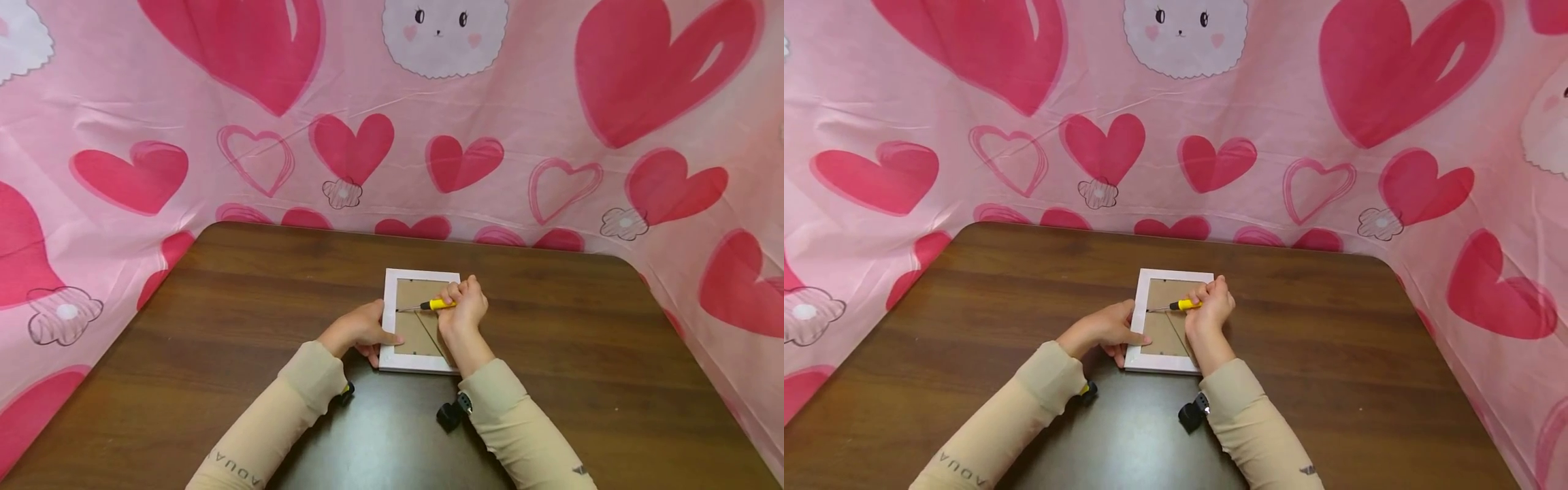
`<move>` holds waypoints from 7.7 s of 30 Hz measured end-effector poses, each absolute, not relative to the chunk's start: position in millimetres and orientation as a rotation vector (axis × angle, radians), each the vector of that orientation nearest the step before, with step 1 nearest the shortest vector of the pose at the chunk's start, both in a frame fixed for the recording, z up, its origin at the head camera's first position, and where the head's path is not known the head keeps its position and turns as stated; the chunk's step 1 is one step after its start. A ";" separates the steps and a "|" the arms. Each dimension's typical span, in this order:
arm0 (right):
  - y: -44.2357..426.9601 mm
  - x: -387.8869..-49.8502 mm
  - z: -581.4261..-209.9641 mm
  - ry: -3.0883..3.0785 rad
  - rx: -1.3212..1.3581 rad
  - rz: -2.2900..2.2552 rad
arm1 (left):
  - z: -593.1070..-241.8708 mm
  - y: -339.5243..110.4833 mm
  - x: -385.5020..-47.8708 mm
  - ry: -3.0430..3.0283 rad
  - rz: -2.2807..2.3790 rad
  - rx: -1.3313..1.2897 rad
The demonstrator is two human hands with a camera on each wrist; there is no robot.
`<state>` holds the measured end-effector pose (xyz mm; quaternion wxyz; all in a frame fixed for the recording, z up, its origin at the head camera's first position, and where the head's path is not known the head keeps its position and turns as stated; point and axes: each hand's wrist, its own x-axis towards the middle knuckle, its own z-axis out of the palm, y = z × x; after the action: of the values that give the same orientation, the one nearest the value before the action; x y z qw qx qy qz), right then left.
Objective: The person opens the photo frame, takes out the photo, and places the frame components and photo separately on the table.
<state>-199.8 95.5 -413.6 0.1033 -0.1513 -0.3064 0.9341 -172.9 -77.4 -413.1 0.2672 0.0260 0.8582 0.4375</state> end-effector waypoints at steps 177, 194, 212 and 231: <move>189.3 -275.1 -391.9 -3.306 0.390 1.087 | -423.1 -93.6 -122.0 2.298 1.624 0.122; 195.6 -274.8 -393.2 -3.302 0.348 1.085 | -425.5 -98.8 -139.8 2.083 1.726 0.111; 206.4 -270.6 -392.4 -3.296 0.324 1.120 | -425.1 -105.0 -163.8 2.056 1.693 0.114; 219.2 -256.4 -380.4 -3.419 0.324 0.940 | -420.4 -102.7 -179.1 2.137 1.667 0.064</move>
<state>-256.4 219.2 -380.4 -0.2078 0.0891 -0.9393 0.2581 -179.1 -102.7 -420.4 0.2138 0.0231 0.7701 0.6006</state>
